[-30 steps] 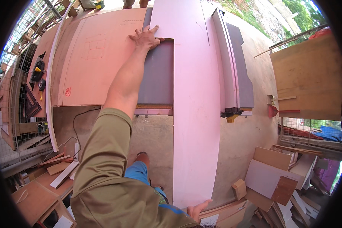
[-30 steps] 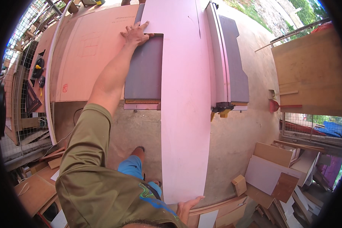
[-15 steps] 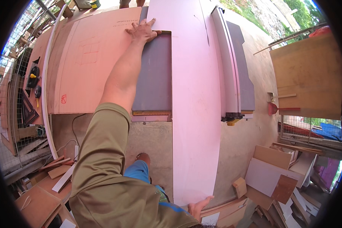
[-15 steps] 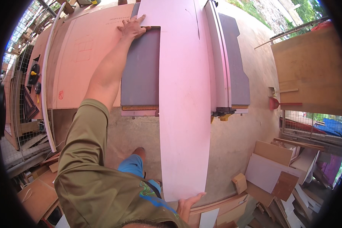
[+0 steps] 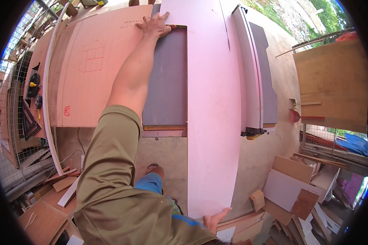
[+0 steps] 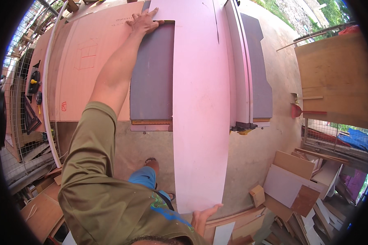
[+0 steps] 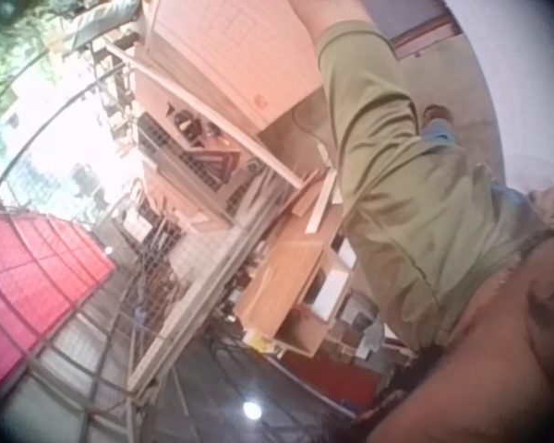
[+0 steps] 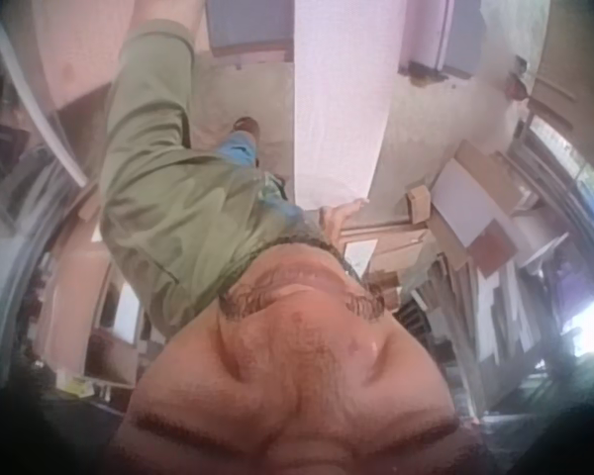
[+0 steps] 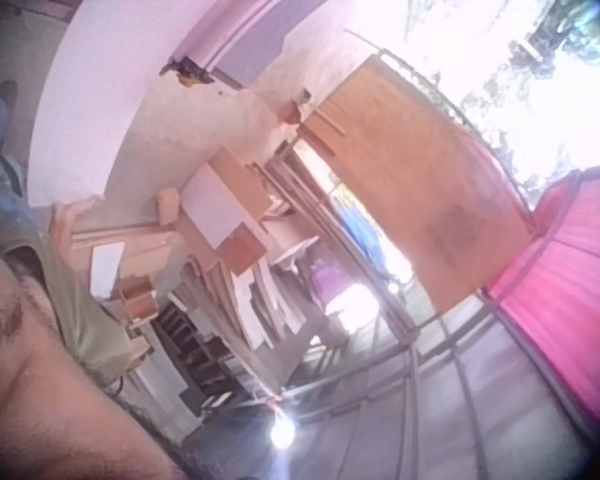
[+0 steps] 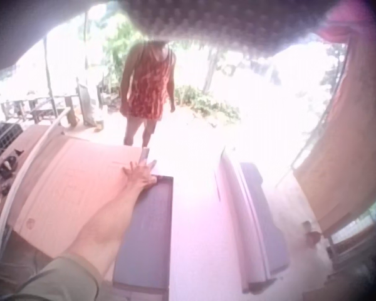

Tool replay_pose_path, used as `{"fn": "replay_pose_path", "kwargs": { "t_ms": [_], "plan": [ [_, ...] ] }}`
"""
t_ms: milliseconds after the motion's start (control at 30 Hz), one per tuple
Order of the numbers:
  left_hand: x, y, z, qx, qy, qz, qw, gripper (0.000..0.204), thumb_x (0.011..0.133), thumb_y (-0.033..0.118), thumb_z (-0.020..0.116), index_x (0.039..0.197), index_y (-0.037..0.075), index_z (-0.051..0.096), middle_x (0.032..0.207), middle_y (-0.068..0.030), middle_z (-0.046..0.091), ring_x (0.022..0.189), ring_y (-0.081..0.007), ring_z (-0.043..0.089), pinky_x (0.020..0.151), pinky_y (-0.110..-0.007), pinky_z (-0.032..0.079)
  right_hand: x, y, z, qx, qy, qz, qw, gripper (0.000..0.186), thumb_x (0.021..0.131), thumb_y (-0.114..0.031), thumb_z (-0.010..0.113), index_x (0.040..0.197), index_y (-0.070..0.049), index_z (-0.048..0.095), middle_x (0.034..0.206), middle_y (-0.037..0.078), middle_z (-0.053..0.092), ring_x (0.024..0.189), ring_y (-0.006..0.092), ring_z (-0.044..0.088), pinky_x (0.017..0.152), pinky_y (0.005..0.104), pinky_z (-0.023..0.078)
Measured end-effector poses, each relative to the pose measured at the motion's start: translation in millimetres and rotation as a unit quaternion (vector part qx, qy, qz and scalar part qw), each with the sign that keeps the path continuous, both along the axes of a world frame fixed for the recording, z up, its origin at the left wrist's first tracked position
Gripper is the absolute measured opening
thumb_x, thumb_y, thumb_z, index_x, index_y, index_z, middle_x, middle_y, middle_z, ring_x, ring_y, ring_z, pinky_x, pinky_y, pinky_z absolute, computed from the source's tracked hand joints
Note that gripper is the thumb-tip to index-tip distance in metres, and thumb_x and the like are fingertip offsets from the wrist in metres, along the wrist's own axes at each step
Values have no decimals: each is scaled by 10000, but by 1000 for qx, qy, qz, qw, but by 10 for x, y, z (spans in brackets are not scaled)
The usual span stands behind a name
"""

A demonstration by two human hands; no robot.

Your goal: The person measures a table saw with a tape measure, then picks up a large white board and cuts it into strips using the table saw. The person handles the board with both hands and guides it through the saw blade multiple times.

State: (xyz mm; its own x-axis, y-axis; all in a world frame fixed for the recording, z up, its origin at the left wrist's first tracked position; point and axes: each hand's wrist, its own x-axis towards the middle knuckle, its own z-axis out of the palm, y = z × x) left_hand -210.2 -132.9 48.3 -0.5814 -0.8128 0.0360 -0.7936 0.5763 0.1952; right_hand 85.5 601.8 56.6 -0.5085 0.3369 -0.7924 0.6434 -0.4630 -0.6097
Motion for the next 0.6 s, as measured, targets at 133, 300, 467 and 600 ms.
{"fn": "replay_pose_path", "kwargs": {
  "t_ms": [133,300,467,600],
  "plan": [
    [-77,-89,20,-3,4,0,1000,811,847,690,692,1578,464,423,1633,19,436,1449,-479,348,1148,-817,216,-92,-135,18,10,1,8,1000,860,1045,-737,217,1591,-91,373,1647,136,376,1459,385,398,1191,562,365],
    [-193,-230,-22,-3,4,2,1000,829,825,746,674,1569,478,424,1630,34,439,1481,-482,340,1146,-829,231,-243,-374,100,3,-6,-15,1000,837,1058,-715,197,1605,-100,353,1669,126,347,1484,375,373,1218,546,343],
    [-256,-312,-68,-20,11,-3,1000,831,826,748,678,1570,476,423,1654,38,406,1484,-483,333,1142,-839,221,-327,-499,119,-18,11,-17,1000,816,1067,-698,191,1604,-105,350,1660,118,355,1476,368,385,1213,537,358],
    [-317,-351,10,-17,34,-3,999,832,831,730,689,1574,468,422,1663,31,394,1485,-500,314,1146,-839,202,-380,-524,64,-21,21,-8,1000,809,1071,-689,195,1602,-100,353,1656,116,361,1474,369,390,1211,540,361]
  ]
}}
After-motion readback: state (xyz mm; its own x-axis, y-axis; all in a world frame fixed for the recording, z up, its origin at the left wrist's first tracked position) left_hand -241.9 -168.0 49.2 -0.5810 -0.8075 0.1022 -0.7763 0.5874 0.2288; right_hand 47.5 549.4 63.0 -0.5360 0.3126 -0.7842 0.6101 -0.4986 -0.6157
